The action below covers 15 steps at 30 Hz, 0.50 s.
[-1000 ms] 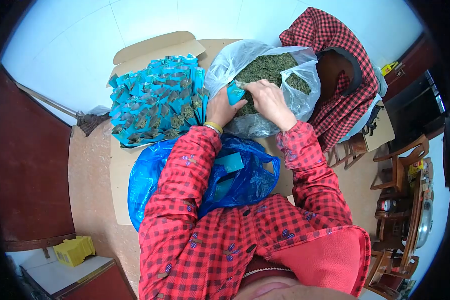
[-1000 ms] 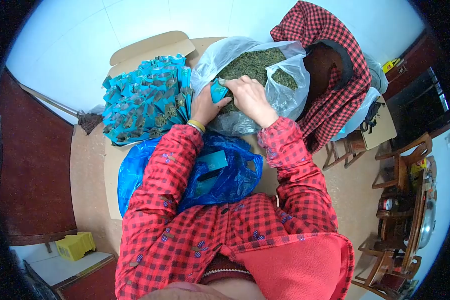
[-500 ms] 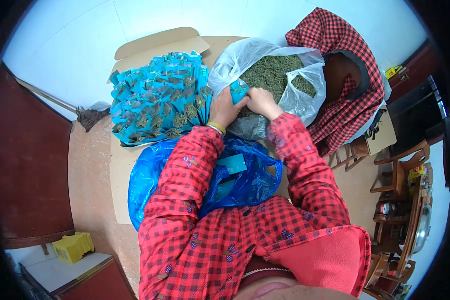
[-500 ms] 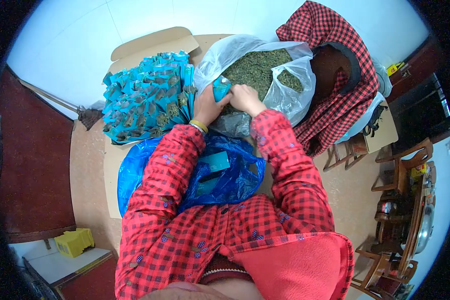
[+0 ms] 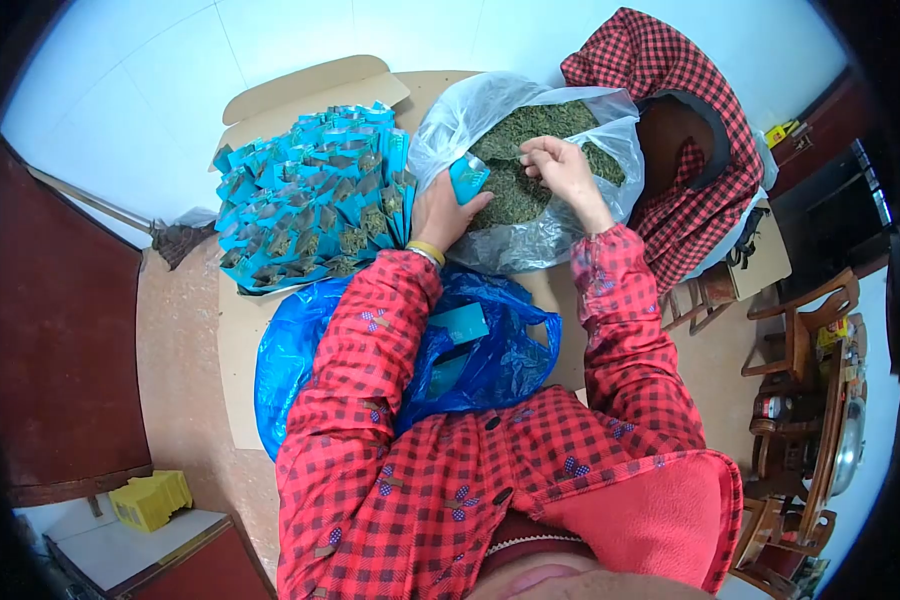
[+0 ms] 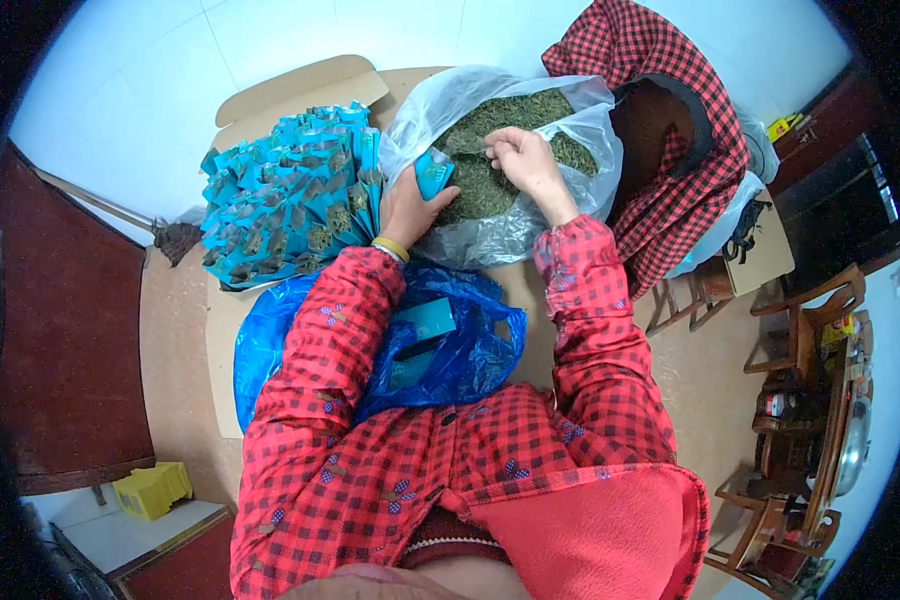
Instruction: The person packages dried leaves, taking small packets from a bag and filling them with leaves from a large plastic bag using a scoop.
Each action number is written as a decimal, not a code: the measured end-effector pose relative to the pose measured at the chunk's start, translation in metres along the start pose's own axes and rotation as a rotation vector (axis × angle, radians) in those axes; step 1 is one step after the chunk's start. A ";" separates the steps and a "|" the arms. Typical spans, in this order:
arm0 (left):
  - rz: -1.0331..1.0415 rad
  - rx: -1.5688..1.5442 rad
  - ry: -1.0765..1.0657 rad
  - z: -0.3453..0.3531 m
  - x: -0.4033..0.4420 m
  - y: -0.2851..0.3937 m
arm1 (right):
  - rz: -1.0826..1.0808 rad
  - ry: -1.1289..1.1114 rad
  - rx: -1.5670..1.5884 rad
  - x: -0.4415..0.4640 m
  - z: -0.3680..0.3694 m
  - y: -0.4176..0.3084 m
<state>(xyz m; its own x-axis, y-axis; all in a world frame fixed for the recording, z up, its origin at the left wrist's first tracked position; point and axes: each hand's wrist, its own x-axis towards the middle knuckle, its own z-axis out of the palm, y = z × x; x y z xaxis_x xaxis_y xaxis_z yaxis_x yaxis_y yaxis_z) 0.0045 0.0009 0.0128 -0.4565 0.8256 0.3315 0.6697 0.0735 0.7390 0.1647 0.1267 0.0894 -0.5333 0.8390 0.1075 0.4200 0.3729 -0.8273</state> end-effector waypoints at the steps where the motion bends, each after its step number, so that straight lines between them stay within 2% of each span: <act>1: -0.011 -0.005 -0.017 -0.001 0.000 0.001 | -0.043 0.004 0.032 -0.003 -0.001 -0.004; 2: -0.009 -0.005 -0.016 -0.002 0.000 0.002 | -0.044 0.005 0.032 -0.008 0.001 -0.007; 4: -0.010 0.014 -0.015 -0.003 -0.001 0.003 | -0.422 0.116 -0.445 -0.027 0.011 -0.026; 5: -0.010 0.014 -0.014 -0.003 -0.001 0.003 | -0.374 0.079 -0.542 -0.040 0.017 -0.046; 6: 0.012 0.005 -0.008 -0.003 -0.001 0.003 | -0.507 0.093 -0.604 -0.042 0.026 -0.044; 9: 0.039 -0.033 -0.016 -0.006 0.000 0.003 | -0.572 0.082 -0.697 -0.050 0.032 -0.047; 11: 0.041 -0.063 -0.027 -0.006 0.000 0.003 | -0.771 0.116 -0.681 -0.052 0.024 -0.054; 12: 0.067 -0.080 0.014 -0.005 0.000 0.002 | -0.772 0.113 -0.681 -0.051 0.021 -0.050; 14: 0.091 -0.099 0.054 -0.003 0.000 0.000 | -0.736 0.280 -0.714 -0.047 0.014 -0.038; 15: 0.080 -0.098 0.054 -0.003 0.000 0.000 | -0.584 0.239 -0.741 -0.050 0.010 -0.038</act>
<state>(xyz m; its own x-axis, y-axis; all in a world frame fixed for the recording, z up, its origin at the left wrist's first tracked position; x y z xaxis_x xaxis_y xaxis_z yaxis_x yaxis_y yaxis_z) 0.0028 -0.0010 0.0143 -0.4365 0.7951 0.4210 0.6461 -0.0486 0.7617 0.1676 0.0662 0.1100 -0.6759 0.4703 0.5674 0.5356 0.8423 -0.0601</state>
